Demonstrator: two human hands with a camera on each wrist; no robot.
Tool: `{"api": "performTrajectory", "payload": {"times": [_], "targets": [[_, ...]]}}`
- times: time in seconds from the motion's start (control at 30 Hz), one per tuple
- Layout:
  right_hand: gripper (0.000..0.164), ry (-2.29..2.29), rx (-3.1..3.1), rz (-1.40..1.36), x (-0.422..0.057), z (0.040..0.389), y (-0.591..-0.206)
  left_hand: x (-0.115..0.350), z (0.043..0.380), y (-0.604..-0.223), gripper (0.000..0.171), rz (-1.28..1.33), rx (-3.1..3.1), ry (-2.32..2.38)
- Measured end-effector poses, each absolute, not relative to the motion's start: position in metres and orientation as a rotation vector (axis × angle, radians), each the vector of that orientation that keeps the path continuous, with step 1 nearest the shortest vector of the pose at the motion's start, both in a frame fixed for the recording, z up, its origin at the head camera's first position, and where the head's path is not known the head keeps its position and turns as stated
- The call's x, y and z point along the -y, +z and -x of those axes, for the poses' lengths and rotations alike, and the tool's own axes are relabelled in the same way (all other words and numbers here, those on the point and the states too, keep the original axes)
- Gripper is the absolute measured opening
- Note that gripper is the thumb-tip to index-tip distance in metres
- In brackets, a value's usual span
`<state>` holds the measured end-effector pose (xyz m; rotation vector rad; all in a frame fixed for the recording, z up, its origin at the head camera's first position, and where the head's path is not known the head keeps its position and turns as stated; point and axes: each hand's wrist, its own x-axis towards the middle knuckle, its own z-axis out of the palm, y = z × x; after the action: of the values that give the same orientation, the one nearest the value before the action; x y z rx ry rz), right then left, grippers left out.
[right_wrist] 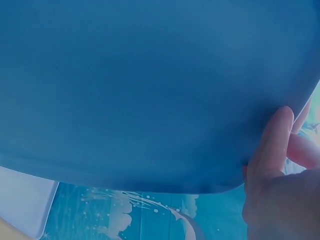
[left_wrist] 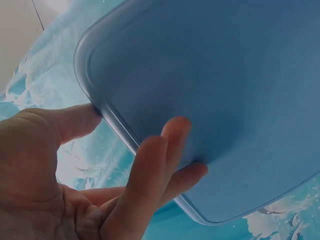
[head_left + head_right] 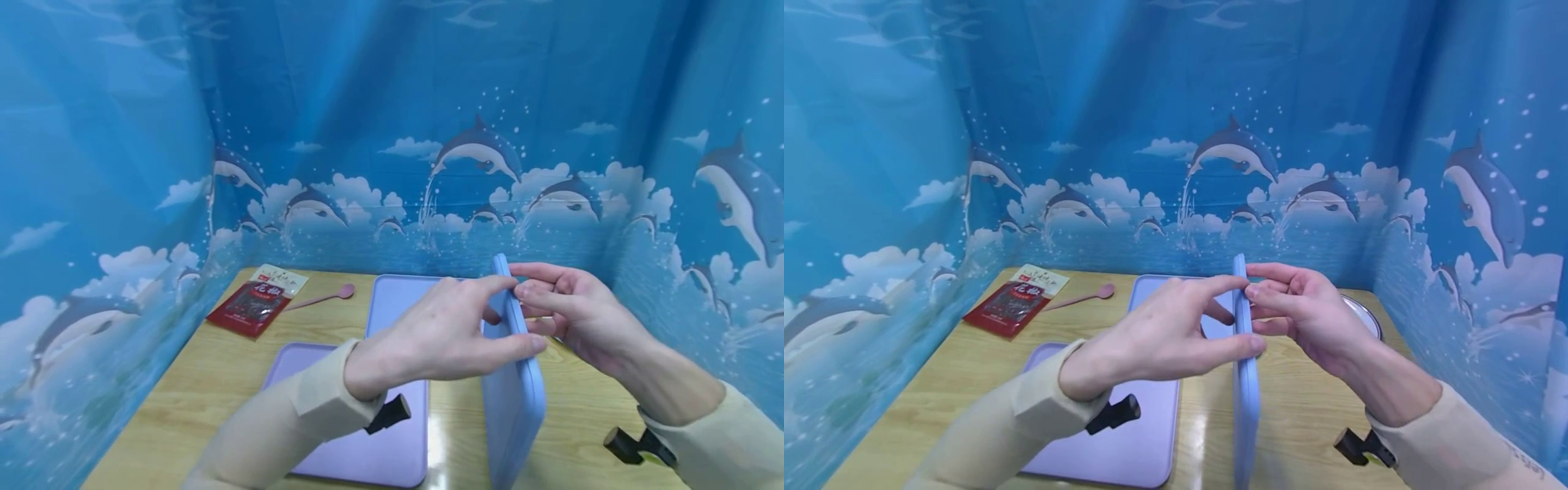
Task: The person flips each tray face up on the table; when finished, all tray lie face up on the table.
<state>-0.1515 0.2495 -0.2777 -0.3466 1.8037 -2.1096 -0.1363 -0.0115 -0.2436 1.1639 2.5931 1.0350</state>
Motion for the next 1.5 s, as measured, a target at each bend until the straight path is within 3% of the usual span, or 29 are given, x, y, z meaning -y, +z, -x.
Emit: {"api": "performTrajectory", "payload": {"times": [0.13,0.4,0.6,0.7,1.1,1.5], "targets": [[0.039,-2.101,-1.771,0.41,-0.247,0.152,-0.28,0.016,0.139,-0.241,0.067,-1.148,-2.537,1.049],[0.042,-2.061,-1.802,0.465,-0.247,0.151,-0.288,0.022,0.142,-0.239,0.042,-1.036,-2.503,1.122],[0.037,-1.881,-2.106,0.367,-0.256,0.153,-0.303,0.039,0.156,-0.249,0.047,-0.826,-2.459,1.24],[0.044,-1.736,-2.279,0.269,-0.27,0.155,-0.317,0.052,0.171,-0.26,0.049,-0.699,-2.378,1.325],[0.051,-1.412,-2.279,-0.02,-0.353,0.167,-0.408,0.097,0.203,-0.309,0.053,-0.461,-2.18,1.569],[0.032,-1.315,-2.403,-0.196,-0.38,0.171,-0.417,0.078,0.192,-0.362,0.053,-0.434,-2.0,1.719]]}}
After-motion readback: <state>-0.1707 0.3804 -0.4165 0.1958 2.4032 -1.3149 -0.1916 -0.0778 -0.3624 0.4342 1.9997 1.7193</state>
